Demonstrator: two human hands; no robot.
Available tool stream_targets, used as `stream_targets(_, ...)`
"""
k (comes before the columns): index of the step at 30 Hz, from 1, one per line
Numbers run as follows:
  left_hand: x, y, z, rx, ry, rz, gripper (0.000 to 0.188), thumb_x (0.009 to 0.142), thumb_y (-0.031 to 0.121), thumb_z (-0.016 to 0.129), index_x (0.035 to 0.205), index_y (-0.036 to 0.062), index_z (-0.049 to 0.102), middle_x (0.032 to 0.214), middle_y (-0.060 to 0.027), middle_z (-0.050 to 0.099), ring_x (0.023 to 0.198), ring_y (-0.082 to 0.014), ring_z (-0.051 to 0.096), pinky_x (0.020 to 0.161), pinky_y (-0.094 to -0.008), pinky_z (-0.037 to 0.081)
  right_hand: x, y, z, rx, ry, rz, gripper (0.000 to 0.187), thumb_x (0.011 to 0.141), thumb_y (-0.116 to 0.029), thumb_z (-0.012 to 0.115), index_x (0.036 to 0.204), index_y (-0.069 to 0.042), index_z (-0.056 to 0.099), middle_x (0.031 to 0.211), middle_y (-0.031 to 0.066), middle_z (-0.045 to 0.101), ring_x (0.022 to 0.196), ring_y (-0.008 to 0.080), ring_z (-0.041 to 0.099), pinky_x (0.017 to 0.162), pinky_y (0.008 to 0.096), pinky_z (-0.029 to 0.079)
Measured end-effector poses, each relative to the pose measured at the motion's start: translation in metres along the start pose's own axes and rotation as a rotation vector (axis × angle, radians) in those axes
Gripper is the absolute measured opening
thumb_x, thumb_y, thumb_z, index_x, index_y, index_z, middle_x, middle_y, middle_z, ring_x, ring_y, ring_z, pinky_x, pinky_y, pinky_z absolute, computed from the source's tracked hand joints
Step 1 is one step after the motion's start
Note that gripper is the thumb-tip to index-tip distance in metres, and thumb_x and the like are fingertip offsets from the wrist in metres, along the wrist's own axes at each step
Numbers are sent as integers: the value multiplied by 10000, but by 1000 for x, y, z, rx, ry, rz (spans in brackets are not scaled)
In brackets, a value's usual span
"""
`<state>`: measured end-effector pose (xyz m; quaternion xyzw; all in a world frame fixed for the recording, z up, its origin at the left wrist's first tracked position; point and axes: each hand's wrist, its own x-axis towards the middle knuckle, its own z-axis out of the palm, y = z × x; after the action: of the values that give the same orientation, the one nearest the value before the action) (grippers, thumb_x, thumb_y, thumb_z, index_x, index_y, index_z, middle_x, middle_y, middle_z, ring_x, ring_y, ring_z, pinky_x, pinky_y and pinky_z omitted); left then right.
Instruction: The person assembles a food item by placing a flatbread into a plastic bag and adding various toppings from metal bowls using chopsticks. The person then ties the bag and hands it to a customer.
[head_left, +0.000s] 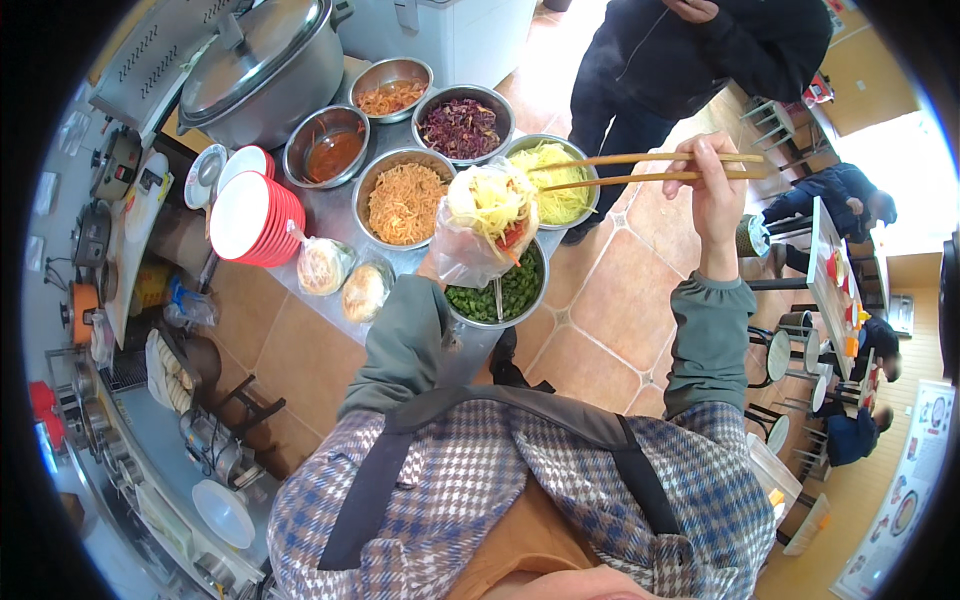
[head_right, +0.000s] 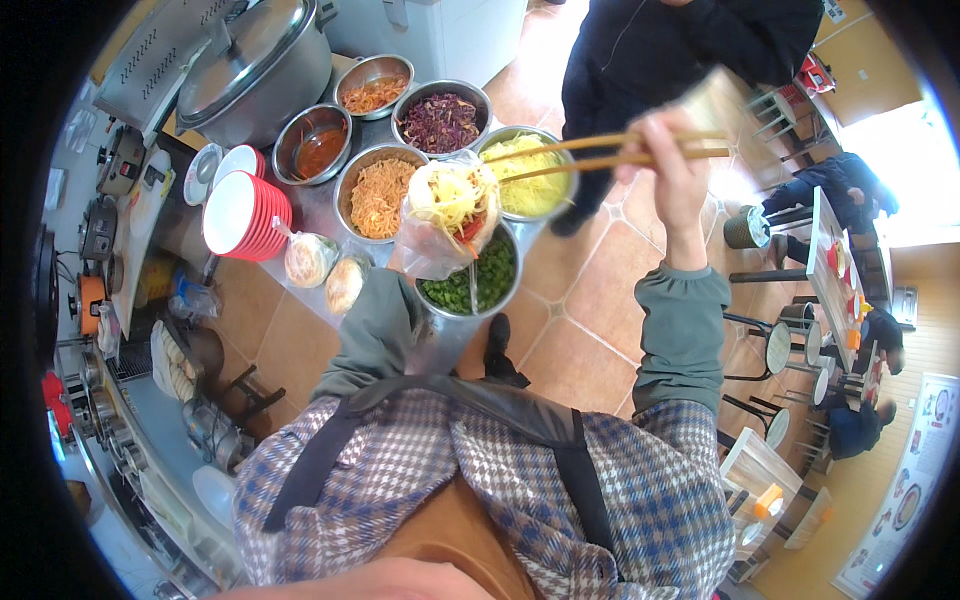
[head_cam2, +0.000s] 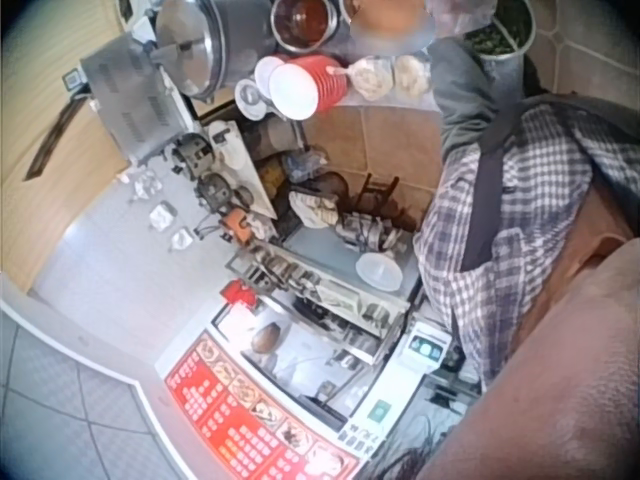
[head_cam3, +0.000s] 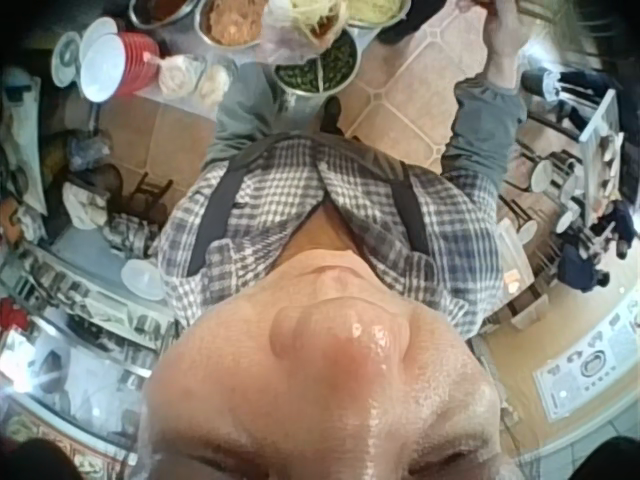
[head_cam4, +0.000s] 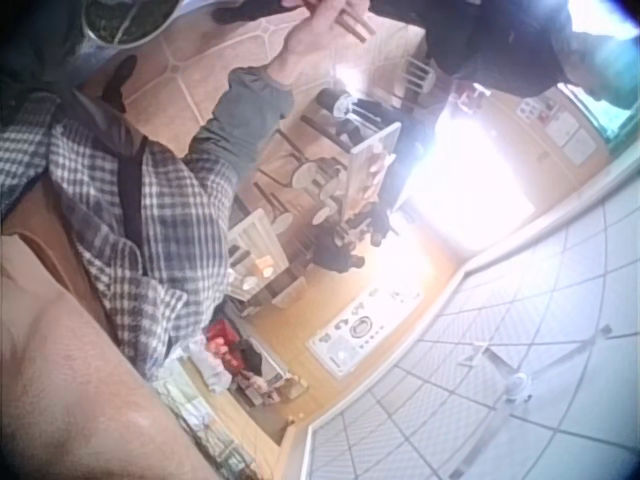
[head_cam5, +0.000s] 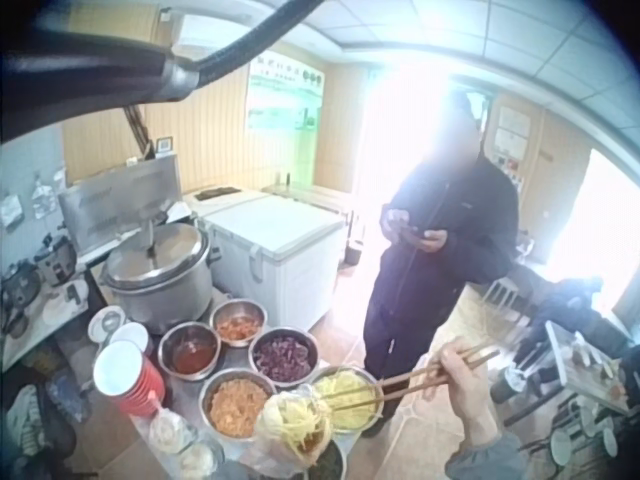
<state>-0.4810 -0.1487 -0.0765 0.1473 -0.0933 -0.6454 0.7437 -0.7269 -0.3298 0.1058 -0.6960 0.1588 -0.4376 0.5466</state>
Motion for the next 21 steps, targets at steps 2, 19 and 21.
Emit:
stream_targets(2,-6,6,-4,52,-21,14,499,952,243,608,1370,-3,490,1343,-177,579,1184,-289,616,1002,-455,550,-5,37,-18,-102,149,177,245,1047,-248,524,957,-25,572,766,89,621,547,133,618,481,248,520)
stream_targets(19,-16,18,-15,288,-117,113,710,804,242,785,1395,1,473,1336,-172,597,1178,-303,631,982,-476,564,-52,161,-20,124,737,331,201,1000,-175,556,921,4,515,766,199,657,558,278,698,476,332,604)
stream_targets(21,-11,16,-14,295,-130,123,737,787,242,805,1398,1,471,1335,-171,599,1177,-304,632,980,-478,566,-49,155,-19,121,744,295,257,976,-184,602,1003,56,515,807,230,658,545,299,691,477,340,604)
